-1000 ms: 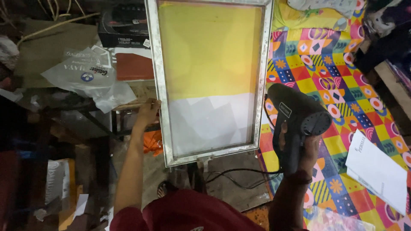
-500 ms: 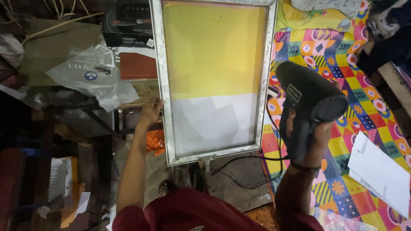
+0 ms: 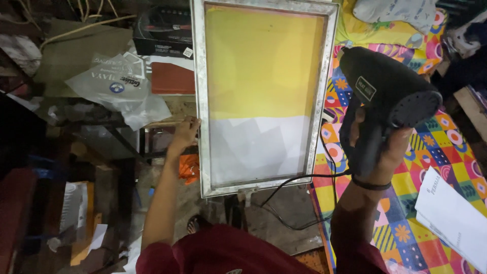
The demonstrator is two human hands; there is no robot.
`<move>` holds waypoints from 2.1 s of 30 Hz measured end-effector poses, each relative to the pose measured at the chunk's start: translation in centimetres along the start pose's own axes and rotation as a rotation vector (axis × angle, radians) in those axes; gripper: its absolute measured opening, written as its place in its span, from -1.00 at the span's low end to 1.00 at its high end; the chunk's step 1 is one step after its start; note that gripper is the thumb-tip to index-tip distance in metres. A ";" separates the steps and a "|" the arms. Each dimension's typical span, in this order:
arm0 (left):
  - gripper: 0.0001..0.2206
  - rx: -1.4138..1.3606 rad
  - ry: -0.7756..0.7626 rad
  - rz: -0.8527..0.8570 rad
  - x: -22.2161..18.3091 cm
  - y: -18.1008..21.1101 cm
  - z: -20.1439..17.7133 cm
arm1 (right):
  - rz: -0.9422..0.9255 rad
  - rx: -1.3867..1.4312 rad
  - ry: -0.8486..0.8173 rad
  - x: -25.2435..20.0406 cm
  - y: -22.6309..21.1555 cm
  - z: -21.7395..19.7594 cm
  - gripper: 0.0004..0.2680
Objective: The person uses a heat gun to apply heat to a screen printing frame that has a yellow and white film. The person holds the frame with the left hand and moves the heat gun across the surface with the right hand, sweeping from top to bottom and side to side.
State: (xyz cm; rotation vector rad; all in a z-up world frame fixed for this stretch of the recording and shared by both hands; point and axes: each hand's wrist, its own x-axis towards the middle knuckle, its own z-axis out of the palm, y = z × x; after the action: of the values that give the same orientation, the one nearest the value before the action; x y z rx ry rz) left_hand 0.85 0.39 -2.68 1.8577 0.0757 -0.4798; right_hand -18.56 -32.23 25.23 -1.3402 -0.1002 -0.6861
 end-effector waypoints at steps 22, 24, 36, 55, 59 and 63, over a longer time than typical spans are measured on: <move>-0.50 0.074 -0.007 0.051 -1.1 1.0 0.1 | 0.100 0.281 -0.421 1.3 1.9 9.1 -0.46; -0.55 0.082 0.000 0.047 0.3 -0.1 0.6 | 0.047 0.234 -0.421 1.1 1.7 9.9 -0.50; -0.50 0.045 -0.017 0.017 -2.4 2.0 0.0 | 0.031 0.212 -0.624 2.8 7.3 7.7 -0.44; -0.53 0.038 -0.002 0.085 -0.1 -0.5 0.5 | 0.202 0.277 -0.647 -5.5 6.1 3.7 -0.43; -0.47 0.185 0.046 0.115 4.1 -3.7 1.1 | 0.210 0.299 -0.626 -7.5 5.7 3.4 -0.43; -0.45 0.306 0.076 0.154 5.5 -5.2 0.7 | 0.198 0.305 -0.566 -8.7 5.0 2.3 -0.42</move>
State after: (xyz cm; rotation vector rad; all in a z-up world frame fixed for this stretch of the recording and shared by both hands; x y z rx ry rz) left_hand 4.20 0.50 -9.54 2.1628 -0.0949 -0.3267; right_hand -22.24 -26.34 17.67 -1.1941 -0.4998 -0.1024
